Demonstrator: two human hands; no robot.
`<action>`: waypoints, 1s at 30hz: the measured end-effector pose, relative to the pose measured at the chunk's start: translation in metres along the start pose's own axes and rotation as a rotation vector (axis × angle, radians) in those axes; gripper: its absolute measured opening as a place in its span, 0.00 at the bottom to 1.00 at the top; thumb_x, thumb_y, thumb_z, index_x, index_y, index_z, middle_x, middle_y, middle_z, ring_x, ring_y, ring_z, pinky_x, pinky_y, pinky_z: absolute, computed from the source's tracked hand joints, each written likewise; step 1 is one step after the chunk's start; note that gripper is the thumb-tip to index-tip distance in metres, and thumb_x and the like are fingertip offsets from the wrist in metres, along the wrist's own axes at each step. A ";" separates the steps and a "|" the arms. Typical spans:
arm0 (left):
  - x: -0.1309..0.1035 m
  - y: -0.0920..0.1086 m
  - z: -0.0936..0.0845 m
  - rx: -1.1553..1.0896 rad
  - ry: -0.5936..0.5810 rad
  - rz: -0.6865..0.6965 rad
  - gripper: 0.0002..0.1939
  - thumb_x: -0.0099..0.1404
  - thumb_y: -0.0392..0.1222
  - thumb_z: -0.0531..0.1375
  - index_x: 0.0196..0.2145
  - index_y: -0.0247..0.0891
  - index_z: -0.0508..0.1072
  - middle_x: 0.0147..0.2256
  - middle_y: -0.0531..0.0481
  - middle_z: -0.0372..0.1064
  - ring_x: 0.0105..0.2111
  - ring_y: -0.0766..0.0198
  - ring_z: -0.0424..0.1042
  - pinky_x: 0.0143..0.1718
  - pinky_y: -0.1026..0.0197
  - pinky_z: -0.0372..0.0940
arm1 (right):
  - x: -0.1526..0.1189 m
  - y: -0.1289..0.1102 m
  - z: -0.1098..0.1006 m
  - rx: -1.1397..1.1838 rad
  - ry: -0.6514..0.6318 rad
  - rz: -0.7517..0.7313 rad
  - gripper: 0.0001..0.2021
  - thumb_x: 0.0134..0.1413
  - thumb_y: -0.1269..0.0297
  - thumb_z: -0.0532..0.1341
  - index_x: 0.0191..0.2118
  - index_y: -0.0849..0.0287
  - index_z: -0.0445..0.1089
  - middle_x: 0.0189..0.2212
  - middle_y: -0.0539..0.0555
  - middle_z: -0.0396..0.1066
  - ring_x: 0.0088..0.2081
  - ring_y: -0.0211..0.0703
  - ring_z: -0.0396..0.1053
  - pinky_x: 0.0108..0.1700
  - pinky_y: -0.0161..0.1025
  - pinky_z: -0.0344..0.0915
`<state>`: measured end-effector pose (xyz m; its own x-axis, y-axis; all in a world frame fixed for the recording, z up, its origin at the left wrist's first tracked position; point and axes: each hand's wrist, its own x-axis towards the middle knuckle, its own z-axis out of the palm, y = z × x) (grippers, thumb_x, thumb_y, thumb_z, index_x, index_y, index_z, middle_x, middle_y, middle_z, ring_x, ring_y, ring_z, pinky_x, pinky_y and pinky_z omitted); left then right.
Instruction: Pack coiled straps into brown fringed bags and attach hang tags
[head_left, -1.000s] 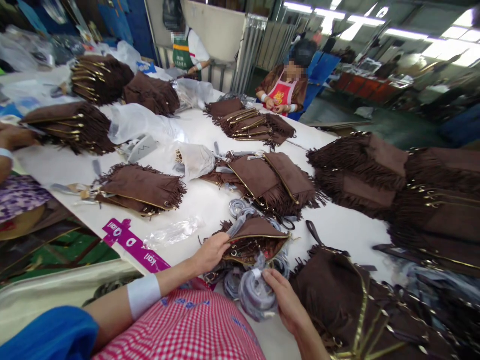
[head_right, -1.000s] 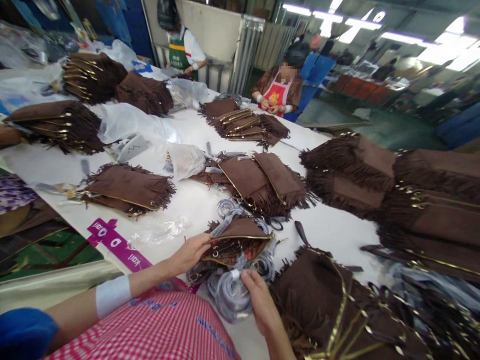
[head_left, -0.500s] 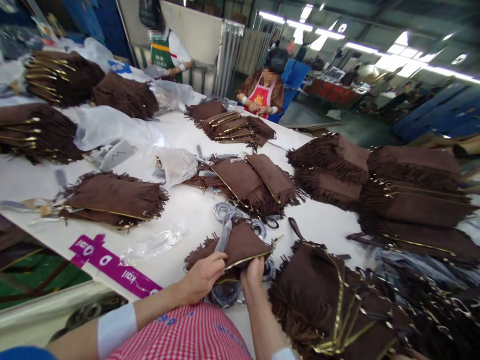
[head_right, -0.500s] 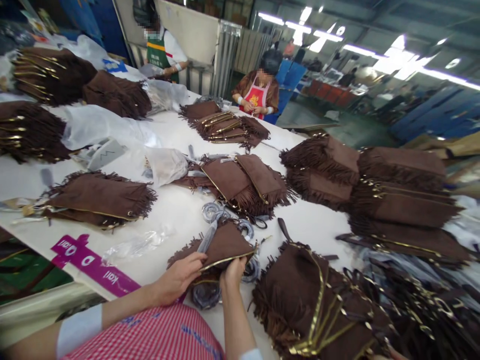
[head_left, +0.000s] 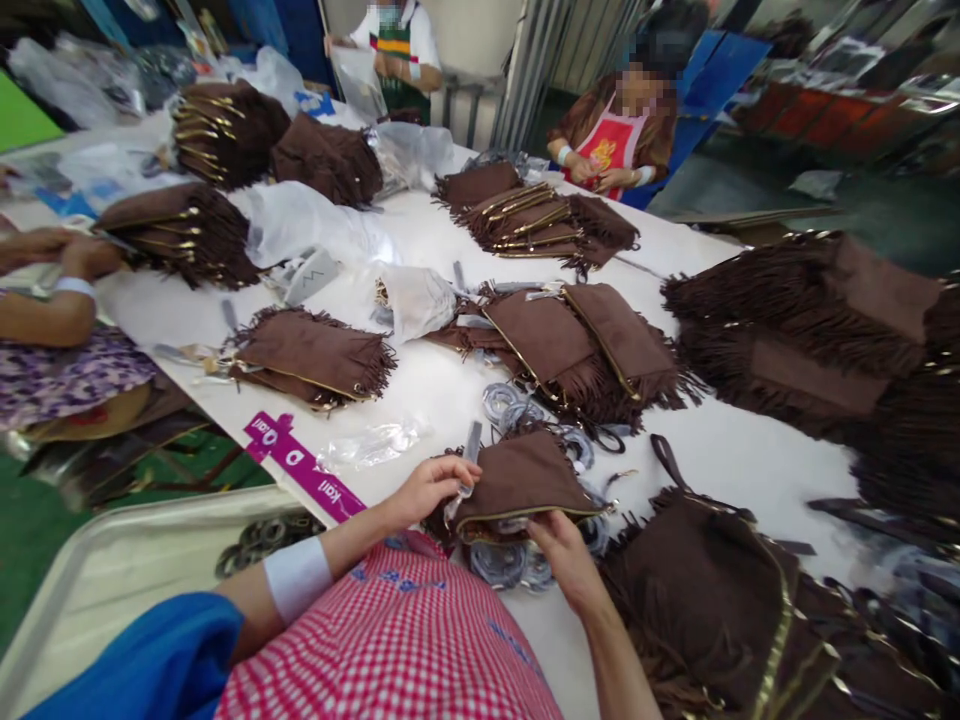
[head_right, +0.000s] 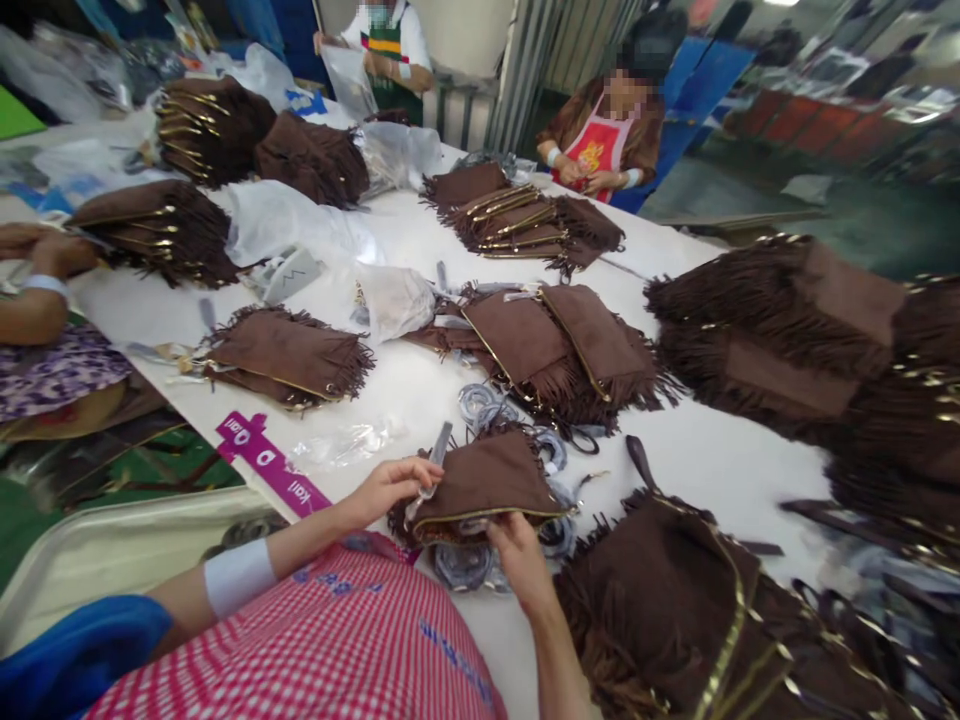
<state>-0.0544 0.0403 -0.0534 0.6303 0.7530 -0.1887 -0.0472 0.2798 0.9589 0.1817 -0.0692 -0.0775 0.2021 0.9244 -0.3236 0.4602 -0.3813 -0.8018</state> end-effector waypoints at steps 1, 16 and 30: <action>0.003 -0.001 -0.002 -0.011 0.030 0.001 0.07 0.56 0.33 0.57 0.32 0.34 0.74 0.48 0.44 0.71 0.49 0.56 0.69 0.54 0.55 0.60 | 0.004 -0.004 0.007 -0.098 0.022 -0.006 0.17 0.56 0.57 0.56 0.46 0.61 0.72 0.43 0.61 0.75 0.48 0.51 0.71 0.49 0.43 0.66; 0.006 -0.052 -0.051 0.477 0.132 0.073 0.11 0.55 0.34 0.56 0.35 0.36 0.76 0.49 0.44 0.70 0.51 0.58 0.68 0.56 0.55 0.59 | -0.002 -0.005 -0.056 -0.531 0.182 -0.037 0.20 0.58 0.74 0.48 0.51 0.57 0.70 0.53 0.61 0.68 0.53 0.50 0.66 0.49 0.41 0.62; 0.026 0.045 -0.026 0.945 0.124 0.224 0.13 0.58 0.33 0.55 0.41 0.37 0.72 0.44 0.44 0.70 0.48 0.55 0.67 0.53 0.55 0.60 | -0.018 -0.057 -0.058 0.186 -0.323 0.066 0.20 0.51 0.43 0.58 0.23 0.56 0.62 0.16 0.45 0.66 0.16 0.35 0.61 0.21 0.32 0.57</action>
<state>-0.0598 0.0879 -0.0207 0.5941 0.8029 0.0498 0.5182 -0.4293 0.7397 0.2018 -0.0644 0.0030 -0.0709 0.8657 -0.4956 0.2846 -0.4586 -0.8418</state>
